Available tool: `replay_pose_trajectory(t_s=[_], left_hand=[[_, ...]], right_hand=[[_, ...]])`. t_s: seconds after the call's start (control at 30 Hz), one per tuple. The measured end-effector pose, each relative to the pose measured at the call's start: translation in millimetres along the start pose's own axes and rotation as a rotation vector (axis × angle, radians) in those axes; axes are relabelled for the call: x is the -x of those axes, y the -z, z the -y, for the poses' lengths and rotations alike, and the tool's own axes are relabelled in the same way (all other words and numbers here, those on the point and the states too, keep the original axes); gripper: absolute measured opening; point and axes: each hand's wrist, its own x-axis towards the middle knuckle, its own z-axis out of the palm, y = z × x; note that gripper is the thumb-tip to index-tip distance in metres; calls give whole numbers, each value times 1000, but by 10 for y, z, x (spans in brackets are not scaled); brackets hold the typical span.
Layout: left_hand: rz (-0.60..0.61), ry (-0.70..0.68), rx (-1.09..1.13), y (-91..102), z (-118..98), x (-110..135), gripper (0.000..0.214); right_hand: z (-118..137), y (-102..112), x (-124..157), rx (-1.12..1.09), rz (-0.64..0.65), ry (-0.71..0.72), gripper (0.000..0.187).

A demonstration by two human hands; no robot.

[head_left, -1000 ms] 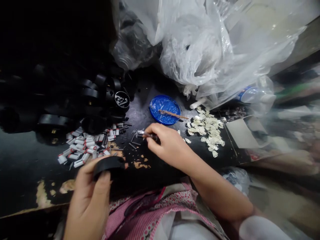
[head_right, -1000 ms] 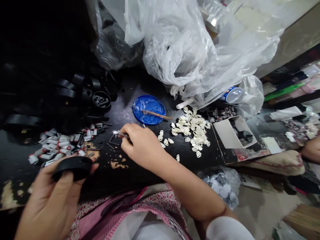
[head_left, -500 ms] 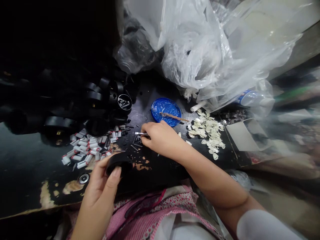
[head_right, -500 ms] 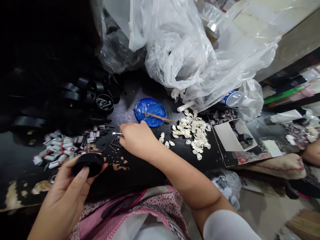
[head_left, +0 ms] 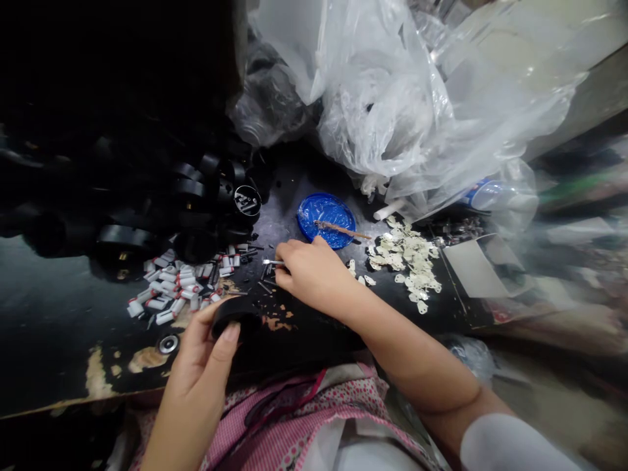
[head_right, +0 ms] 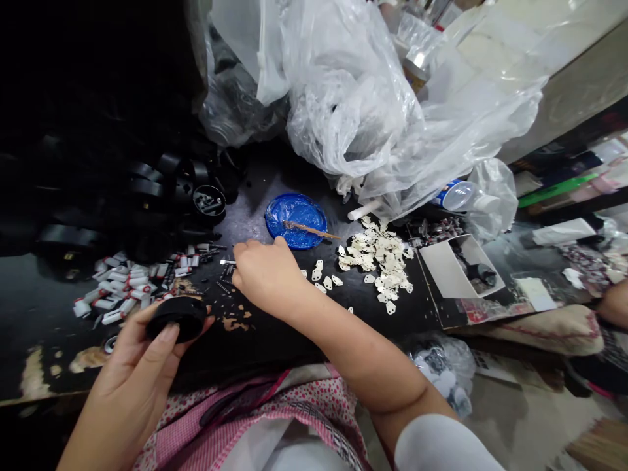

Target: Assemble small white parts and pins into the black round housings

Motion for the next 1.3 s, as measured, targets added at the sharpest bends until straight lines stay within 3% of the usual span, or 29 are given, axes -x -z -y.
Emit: replay_pose_trajectory(t_s=[0.27, 0.6, 0.7, 0.83, 1.0, 1.2, 1.3], left_hand=[[-21, 91, 247, -137, -148, -30, 19], [-11, 92, 236, -140, -92, -71, 20], [-10, 108, 267, -150, -127, -65, 22], [32, 151, 311, -177, -167, -77, 23], [18, 158, 319, -204, -179, -76, 20], [-32, 197, 334, -201, -171, -24, 19], [-41, 226, 304, -200, -139, 3, 25]], right_hand=[[-105, -29, 149, -195, -59, -50, 9], [4, 30, 6, 3, 17, 9, 16], [50, 54, 70, -126, 24, 35, 12], [137, 37, 274, -346, -71, 141, 6], [199, -37, 405, -450, -232, 138, 9], [216, -12, 426, -656, -283, 105, 6], [233, -6, 440, -617, -311, 122, 6]])
